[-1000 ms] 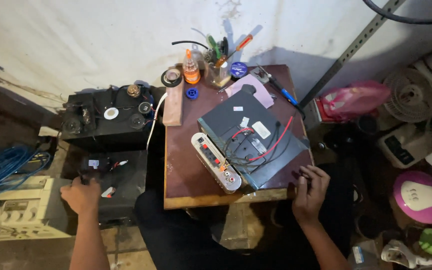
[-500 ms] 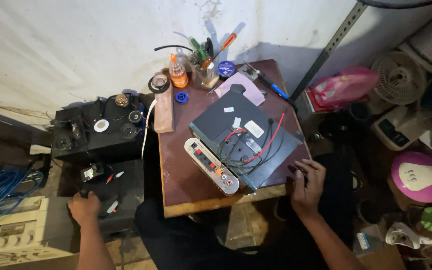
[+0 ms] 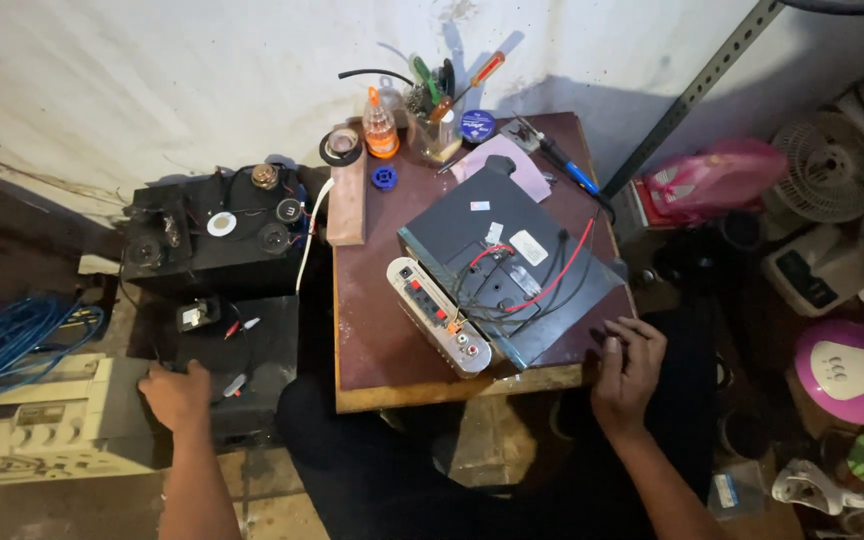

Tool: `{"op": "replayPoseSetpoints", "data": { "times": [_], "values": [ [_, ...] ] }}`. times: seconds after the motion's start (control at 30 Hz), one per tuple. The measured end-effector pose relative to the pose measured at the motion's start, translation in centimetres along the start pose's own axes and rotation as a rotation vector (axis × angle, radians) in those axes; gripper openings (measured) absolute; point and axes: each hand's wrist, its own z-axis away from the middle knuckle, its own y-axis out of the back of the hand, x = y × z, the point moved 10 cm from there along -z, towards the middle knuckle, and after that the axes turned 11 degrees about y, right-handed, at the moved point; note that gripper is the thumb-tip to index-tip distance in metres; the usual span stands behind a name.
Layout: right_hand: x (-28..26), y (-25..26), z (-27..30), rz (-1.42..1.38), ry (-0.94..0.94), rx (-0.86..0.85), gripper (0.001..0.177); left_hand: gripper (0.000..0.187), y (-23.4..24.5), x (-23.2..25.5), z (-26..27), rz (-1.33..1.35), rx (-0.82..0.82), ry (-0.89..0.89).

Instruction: The person moves a speaker and a power inverter onto a wooden table. They then use a screwdriver to tighten screws on the inverter's terminal block, securing the connected wires.

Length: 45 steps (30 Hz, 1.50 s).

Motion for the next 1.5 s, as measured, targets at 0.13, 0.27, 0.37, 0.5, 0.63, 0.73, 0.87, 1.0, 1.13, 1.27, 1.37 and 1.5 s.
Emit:
{"op": "replayPoseSetpoints", "data": {
  "times": [0.13,0.27,0.37,0.5,0.63,0.73,0.87,1.0,1.13,1.27,1.37,1.5],
  "values": [
    [0.2,0.1,0.1,-0.013,-0.021,0.003,0.019,0.066,1.9,1.1,1.5,0.081,0.038,-0.007],
    [-0.1,0.3,-0.4,-0.08,-0.109,-0.012,0.02,0.072,1.6,0.4,1.4,0.06,-0.011,0.068],
    [0.1,0.5,-0.4,-0.096,-0.137,-0.05,0.034,0.075,1.2,-0.2,0.8,0.038,-0.055,0.12],
    [1.1,0.4,-0.1,-0.117,-0.185,-0.076,0.045,0.065,1.4,-0.8,0.5,-0.005,0.091,0.074],
    [1.9,0.2,0.2,-0.148,-0.242,-0.093,0.046,0.069,1.6,-1.0,1.3,-0.087,-0.018,0.191],
    [1.4,0.4,-0.2,-0.129,-0.188,-0.084,0.044,0.057,1.9,-0.8,1.9,-0.136,-0.06,0.191],
    [1.8,0.2,0.1,-0.143,-0.234,-0.104,0.044,0.056,1.1,-1.2,1.6,-0.116,-0.008,0.125],
    [1.5,0.1,-0.1,-0.143,-0.237,-0.14,0.046,0.068,-0.6,-1.7,0.8,-0.137,-0.014,0.073],
    [1.2,0.2,-0.4,-0.142,-0.222,-0.112,0.044,0.061,-1.0,-1.3,0.8,-0.113,-0.025,0.027],
    [1.3,0.0,-0.3,-0.145,-0.21,-0.105,0.043,0.068,-2.0,-1.7,0.8,-0.138,-0.106,0.063],
    [1.4,0.1,-0.2,-0.142,-0.213,-0.105,0.043,0.061,-1.2,-1.2,0.7,-0.164,0.075,-0.016],
    [0.7,0.2,-0.4,-0.223,-0.241,-0.044,0.038,0.039,7.0,5.4,5.7,0.252,0.386,-0.147]
  ]
}}
